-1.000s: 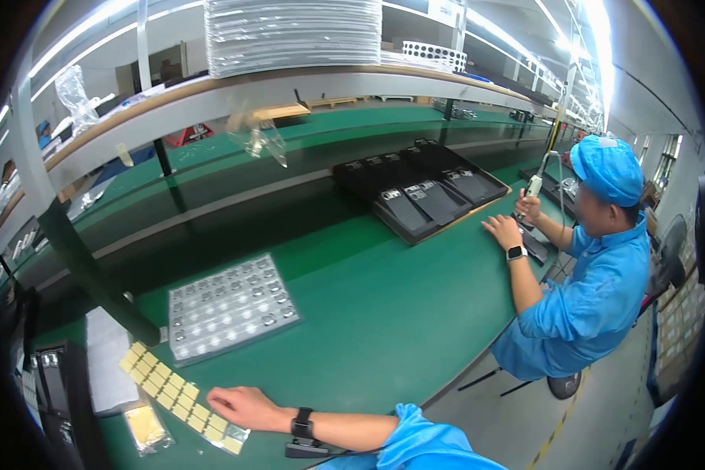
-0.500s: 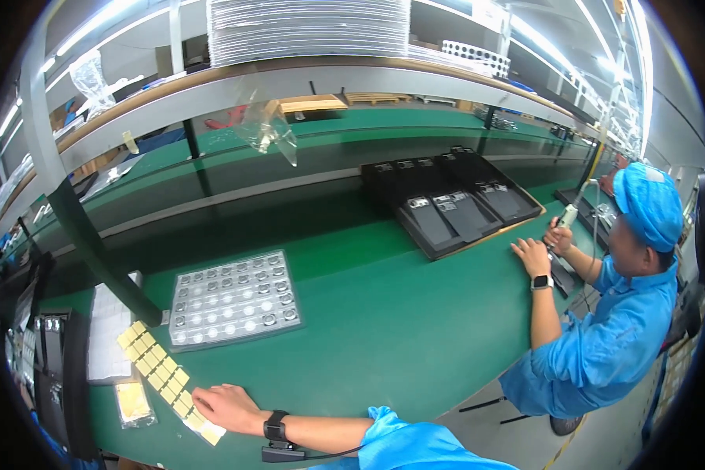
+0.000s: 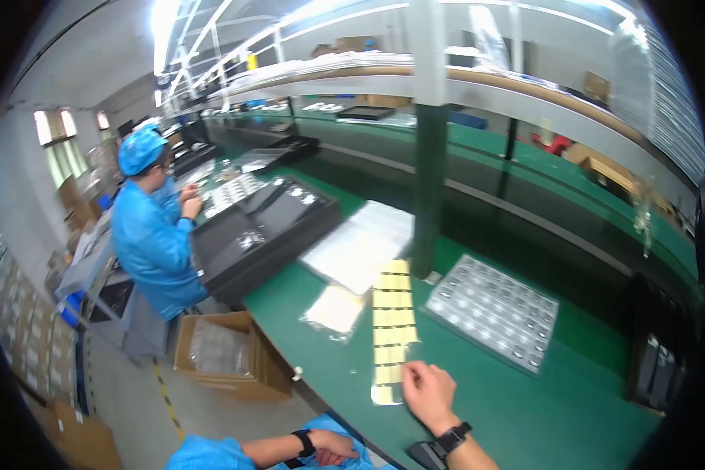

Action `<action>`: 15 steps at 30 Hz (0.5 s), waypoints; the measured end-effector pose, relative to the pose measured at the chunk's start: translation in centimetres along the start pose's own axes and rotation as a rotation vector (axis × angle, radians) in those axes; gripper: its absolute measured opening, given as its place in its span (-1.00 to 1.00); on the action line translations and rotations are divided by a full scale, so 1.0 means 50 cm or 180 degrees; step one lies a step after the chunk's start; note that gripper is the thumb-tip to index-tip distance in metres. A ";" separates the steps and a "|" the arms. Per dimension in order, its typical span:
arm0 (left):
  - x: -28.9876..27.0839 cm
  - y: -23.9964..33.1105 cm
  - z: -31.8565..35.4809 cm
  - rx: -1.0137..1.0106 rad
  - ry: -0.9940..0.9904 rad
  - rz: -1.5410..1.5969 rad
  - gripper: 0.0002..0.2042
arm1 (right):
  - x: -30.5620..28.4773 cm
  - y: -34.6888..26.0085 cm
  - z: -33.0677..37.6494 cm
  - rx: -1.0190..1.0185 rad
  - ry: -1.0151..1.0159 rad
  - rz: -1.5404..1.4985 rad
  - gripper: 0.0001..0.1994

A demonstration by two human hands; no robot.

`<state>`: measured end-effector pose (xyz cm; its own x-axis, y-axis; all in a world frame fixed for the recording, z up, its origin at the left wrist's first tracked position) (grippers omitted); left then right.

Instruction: Applying small adhesive labels and protective films to phone camera modules on an assembly line.

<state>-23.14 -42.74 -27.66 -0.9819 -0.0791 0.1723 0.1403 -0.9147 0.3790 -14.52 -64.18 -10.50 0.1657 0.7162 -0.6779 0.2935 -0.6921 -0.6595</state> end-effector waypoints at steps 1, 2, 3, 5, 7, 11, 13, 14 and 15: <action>0.017 0.043 0.119 0.0782 0.0259 0.1379 -0.58 | 0.000 0.017 -0.005 0.0000 -0.0052 -0.0050 -0.94; 0.011 0.006 0.055 0.0739 0.0124 0.0869 -0.54 | 0.007 0.003 -0.010 0.0000 -0.0109 -0.0021 -0.94; 0.000 -0.016 -0.021 0.0684 -0.0058 0.0328 -0.47 | 0.012 -0.008 -0.012 0.0045 -0.0153 0.0035 -0.93; 0.012 0.032 0.010 0.1253 -0.0084 0.1482 -0.52 | 0.005 -0.012 -0.016 0.0077 -0.0154 -0.0053 -0.93; 0.009 0.016 -0.060 0.1784 -0.0061 0.1967 -0.52 | 0.004 -0.021 -0.019 0.0102 -0.0127 -0.0168 -0.94; -0.019 0.004 -0.054 0.2064 -0.1072 0.2613 -0.65 | 0.008 -0.012 -0.021 0.0161 -0.0136 -0.0203 -0.95; -0.024 -0.009 -0.049 0.2263 -0.1084 0.2713 -0.66 | 0.010 -0.014 -0.016 0.0138 -0.0158 -0.0204 -0.96; -0.023 -0.018 -0.045 0.2314 -0.1071 0.2781 -0.66 | 0.011 -0.016 -0.013 0.0243 -0.0155 -0.0292 -0.97; -0.023 -0.025 -0.042 0.2362 -0.1059 0.2845 -0.66 | 0.013 -0.017 -0.010 0.0351 -0.0149 -0.0381 -0.97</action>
<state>-22.47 -42.36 -30.23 -0.4350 -0.3619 0.8245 0.8994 -0.1300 0.4174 -14.21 -63.08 -10.20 0.0909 0.7909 -0.6052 0.2030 -0.6096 -0.7663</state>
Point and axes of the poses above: each hand's wrist, its own z-axis away from the middle knuckle, its own x-axis out of the palm, y = z × x, the point moved 2 cm from there along -z, towards the middle knuckle, and after that the axes turned 7 degrees about -y, right-handed, at the moved point
